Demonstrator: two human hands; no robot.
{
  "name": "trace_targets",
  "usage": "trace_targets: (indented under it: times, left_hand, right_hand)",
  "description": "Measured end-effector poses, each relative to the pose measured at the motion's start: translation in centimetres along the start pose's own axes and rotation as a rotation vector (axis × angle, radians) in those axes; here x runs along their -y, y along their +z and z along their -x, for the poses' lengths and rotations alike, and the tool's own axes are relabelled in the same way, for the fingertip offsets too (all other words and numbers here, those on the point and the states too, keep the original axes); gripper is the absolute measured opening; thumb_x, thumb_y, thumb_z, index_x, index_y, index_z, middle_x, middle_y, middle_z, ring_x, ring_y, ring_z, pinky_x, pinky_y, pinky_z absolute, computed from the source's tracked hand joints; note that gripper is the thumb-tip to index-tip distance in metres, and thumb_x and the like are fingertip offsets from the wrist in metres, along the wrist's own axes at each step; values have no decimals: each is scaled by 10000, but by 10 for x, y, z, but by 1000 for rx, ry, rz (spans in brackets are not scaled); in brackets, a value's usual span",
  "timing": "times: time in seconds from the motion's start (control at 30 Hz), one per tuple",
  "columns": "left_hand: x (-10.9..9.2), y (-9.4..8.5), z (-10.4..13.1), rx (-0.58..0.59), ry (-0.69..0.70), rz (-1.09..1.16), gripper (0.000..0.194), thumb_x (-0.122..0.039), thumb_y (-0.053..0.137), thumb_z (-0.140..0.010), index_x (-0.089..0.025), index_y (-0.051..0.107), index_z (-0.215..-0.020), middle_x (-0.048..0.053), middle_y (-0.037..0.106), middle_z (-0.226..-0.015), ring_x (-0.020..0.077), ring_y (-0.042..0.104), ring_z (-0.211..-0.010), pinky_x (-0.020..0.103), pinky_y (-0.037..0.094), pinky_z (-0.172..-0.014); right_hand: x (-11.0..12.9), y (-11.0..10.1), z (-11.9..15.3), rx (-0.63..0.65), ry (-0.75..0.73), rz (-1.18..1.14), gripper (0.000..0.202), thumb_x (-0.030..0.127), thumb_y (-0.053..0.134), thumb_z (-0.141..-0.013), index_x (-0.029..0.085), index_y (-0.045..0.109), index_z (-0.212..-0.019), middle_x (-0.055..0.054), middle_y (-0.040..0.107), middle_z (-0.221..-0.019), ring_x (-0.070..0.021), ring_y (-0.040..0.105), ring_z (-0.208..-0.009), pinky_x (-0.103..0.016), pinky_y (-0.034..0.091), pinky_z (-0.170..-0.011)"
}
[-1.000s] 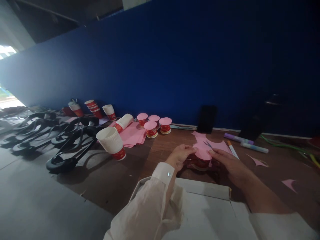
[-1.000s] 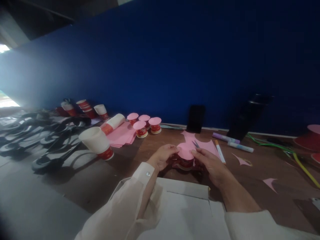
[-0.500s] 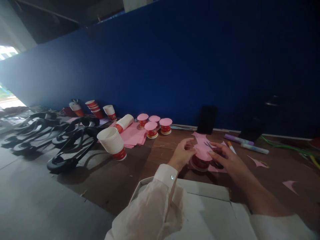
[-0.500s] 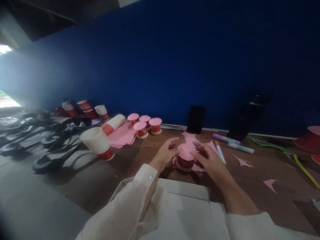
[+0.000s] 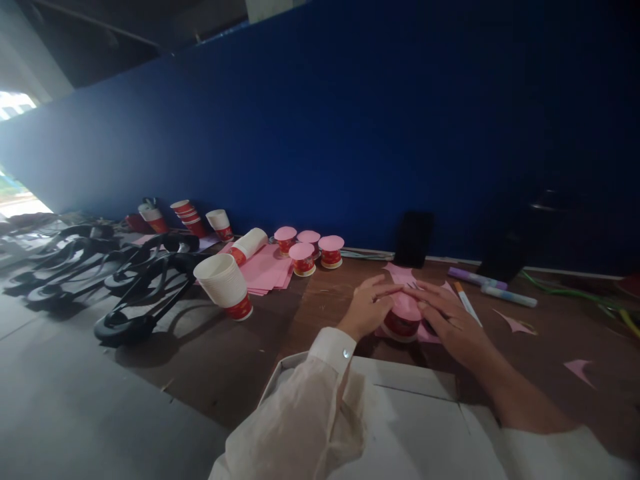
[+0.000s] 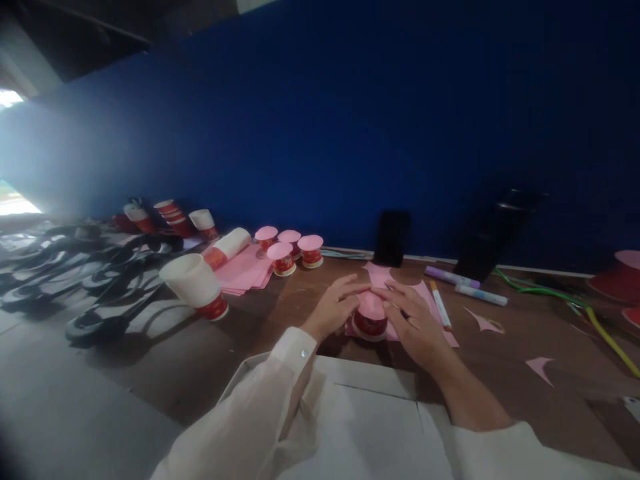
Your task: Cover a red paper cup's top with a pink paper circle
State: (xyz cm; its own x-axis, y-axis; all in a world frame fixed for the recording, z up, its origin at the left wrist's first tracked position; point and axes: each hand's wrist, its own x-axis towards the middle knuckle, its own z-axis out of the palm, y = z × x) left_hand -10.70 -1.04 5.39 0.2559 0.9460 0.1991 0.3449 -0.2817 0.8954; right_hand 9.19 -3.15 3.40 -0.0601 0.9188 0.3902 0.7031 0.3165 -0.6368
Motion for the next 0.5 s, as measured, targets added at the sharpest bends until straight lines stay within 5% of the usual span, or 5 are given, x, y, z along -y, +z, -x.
trace_targets:
  times: [0.5]
  left_hand:
    - [-2, -2, 0, 36, 15, -85, 433, -144, 531, -871, -246, 728, -1243, 83, 562, -1483, 177, 451, -1428, 351, 265, -1242]
  right_hand:
    - [10, -4, -1, -22, -29, 21, 446, 482, 478, -904, 273, 746, -1193, -75, 687, -1323, -282, 574, -1304, -494, 421, -1145]
